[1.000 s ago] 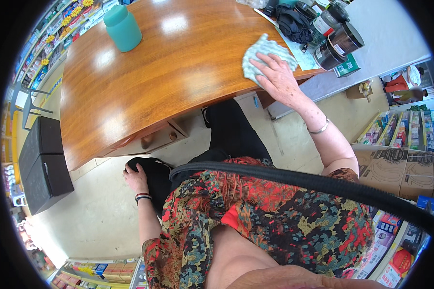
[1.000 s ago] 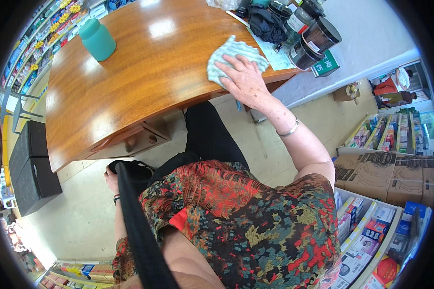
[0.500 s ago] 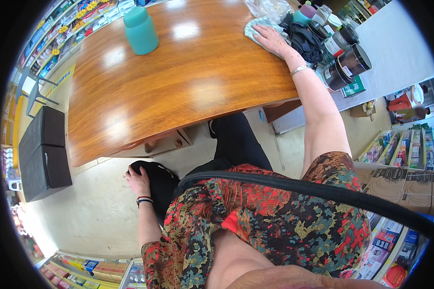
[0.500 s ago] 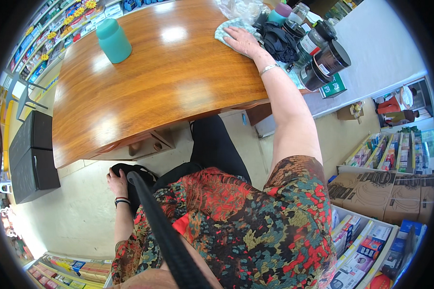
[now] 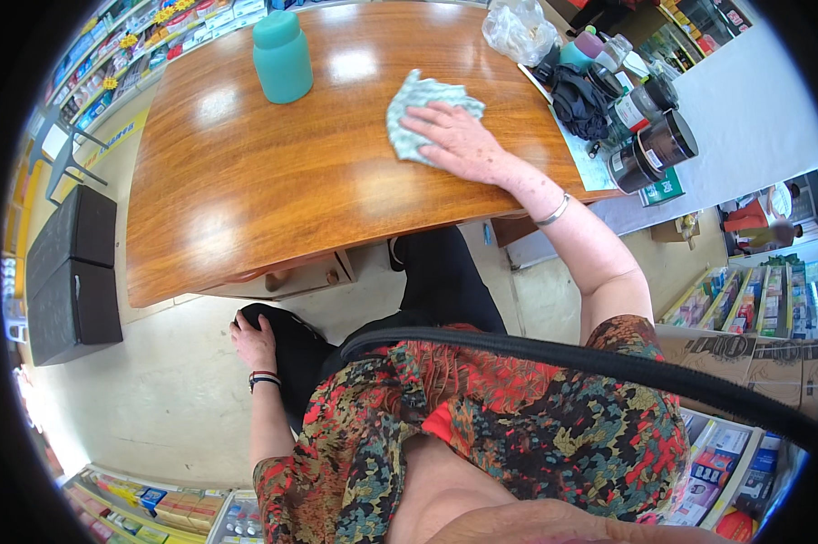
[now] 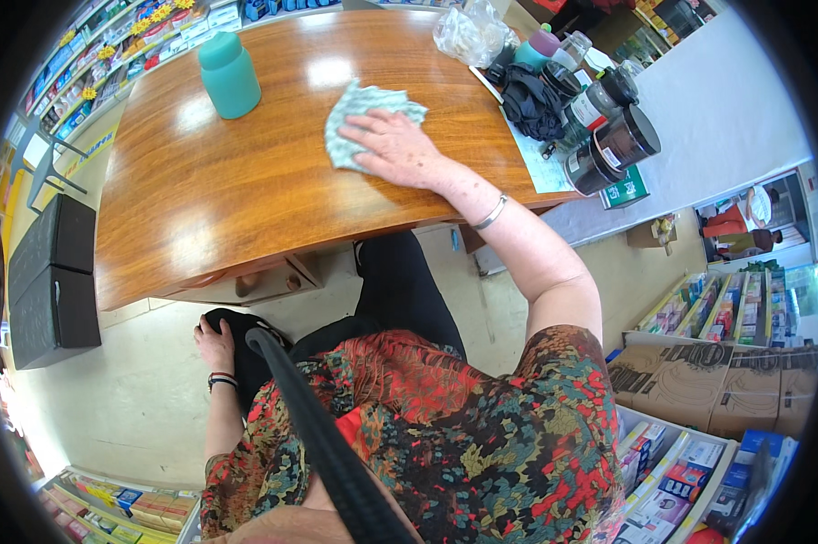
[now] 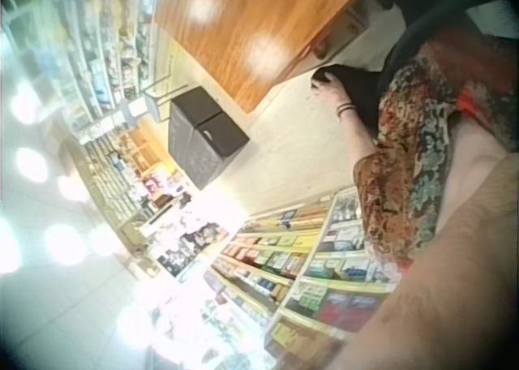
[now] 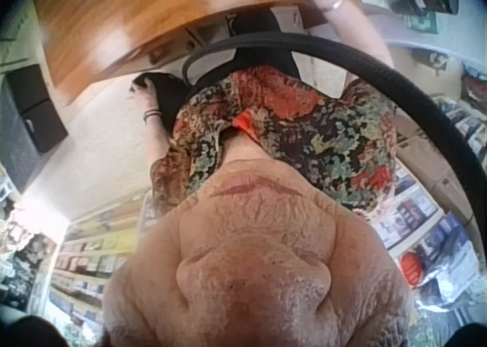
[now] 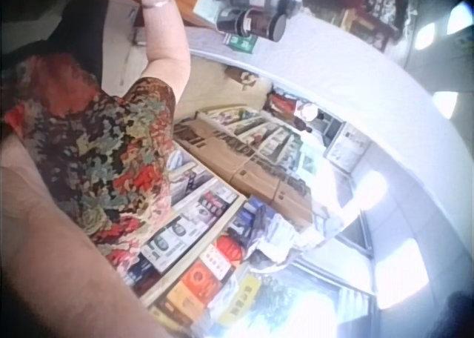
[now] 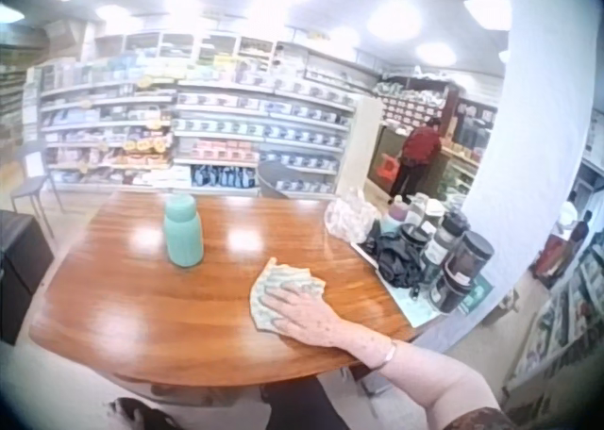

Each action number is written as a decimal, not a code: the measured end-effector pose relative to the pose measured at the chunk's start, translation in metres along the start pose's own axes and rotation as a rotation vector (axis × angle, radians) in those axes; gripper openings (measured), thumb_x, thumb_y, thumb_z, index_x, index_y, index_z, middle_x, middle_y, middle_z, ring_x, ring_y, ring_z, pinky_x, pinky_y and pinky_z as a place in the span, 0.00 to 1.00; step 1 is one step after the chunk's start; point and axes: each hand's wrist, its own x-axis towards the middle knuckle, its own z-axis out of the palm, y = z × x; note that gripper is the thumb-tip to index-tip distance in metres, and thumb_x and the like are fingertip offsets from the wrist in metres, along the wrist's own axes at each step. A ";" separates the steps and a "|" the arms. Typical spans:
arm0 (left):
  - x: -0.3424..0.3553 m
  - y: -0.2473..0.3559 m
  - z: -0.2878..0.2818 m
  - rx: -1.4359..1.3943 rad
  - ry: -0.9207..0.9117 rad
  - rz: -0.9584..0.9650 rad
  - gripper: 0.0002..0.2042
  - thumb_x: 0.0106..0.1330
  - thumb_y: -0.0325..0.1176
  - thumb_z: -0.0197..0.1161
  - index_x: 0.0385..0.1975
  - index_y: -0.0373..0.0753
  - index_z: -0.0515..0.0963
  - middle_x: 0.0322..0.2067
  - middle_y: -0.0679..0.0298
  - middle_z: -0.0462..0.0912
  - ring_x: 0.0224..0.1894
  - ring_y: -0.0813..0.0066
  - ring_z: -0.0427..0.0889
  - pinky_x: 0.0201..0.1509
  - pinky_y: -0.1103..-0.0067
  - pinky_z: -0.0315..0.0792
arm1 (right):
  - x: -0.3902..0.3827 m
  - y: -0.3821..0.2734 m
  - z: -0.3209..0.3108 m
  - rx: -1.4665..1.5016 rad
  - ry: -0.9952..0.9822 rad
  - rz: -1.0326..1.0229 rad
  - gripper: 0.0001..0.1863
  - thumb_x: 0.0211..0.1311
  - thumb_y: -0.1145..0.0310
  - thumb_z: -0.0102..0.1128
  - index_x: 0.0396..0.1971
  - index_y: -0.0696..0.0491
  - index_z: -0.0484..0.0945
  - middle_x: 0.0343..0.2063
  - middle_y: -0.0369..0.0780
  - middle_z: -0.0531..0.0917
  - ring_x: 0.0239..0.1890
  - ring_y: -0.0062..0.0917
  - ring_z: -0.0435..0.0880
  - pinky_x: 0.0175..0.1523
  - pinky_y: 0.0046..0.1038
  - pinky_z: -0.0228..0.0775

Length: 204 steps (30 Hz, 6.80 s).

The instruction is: The person wipes a wooden table surface using a cloth, moving a teal cup to wipe underneath and around it.

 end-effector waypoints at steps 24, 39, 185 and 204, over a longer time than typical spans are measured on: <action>-0.006 -0.005 -0.019 -0.123 -0.009 -0.082 0.29 0.59 0.47 0.60 0.59 0.41 0.66 0.56 0.49 0.68 0.58 0.50 0.68 0.56 0.60 0.68 | 0.039 0.196 0.054 -0.050 0.088 0.315 0.27 0.68 0.53 0.39 0.63 0.48 0.64 0.63 0.45 0.65 0.65 0.40 0.62 0.69 0.36 0.50; -0.009 0.014 -0.033 -0.046 -0.063 -0.112 0.29 0.59 0.47 0.59 0.60 0.43 0.66 0.55 0.53 0.68 0.57 0.54 0.68 0.54 0.59 0.68 | 0.075 -0.142 -0.023 0.266 -0.092 -0.552 0.26 0.62 0.57 0.49 0.62 0.44 0.66 0.65 0.37 0.63 0.66 0.40 0.58 0.68 0.47 0.46; 0.136 0.273 -0.291 -1.214 0.395 0.918 0.37 0.45 0.37 0.73 0.55 0.34 0.63 0.48 0.51 0.71 0.55 0.55 0.71 0.60 0.66 0.66 | 0.456 -0.033 0.110 -0.082 0.061 -0.388 0.24 0.69 0.56 0.39 0.63 0.46 0.64 0.66 0.43 0.61 0.65 0.40 0.61 0.68 0.38 0.52; 0.124 0.266 -0.302 -1.247 0.491 0.819 0.36 0.43 0.36 0.74 0.54 0.35 0.63 0.46 0.52 0.72 0.50 0.50 0.70 0.56 0.64 0.65 | 0.420 0.051 0.093 0.103 0.073 -0.173 0.34 0.64 0.44 0.42 0.66 0.47 0.60 0.66 0.38 0.61 0.69 0.37 0.56 0.71 0.37 0.47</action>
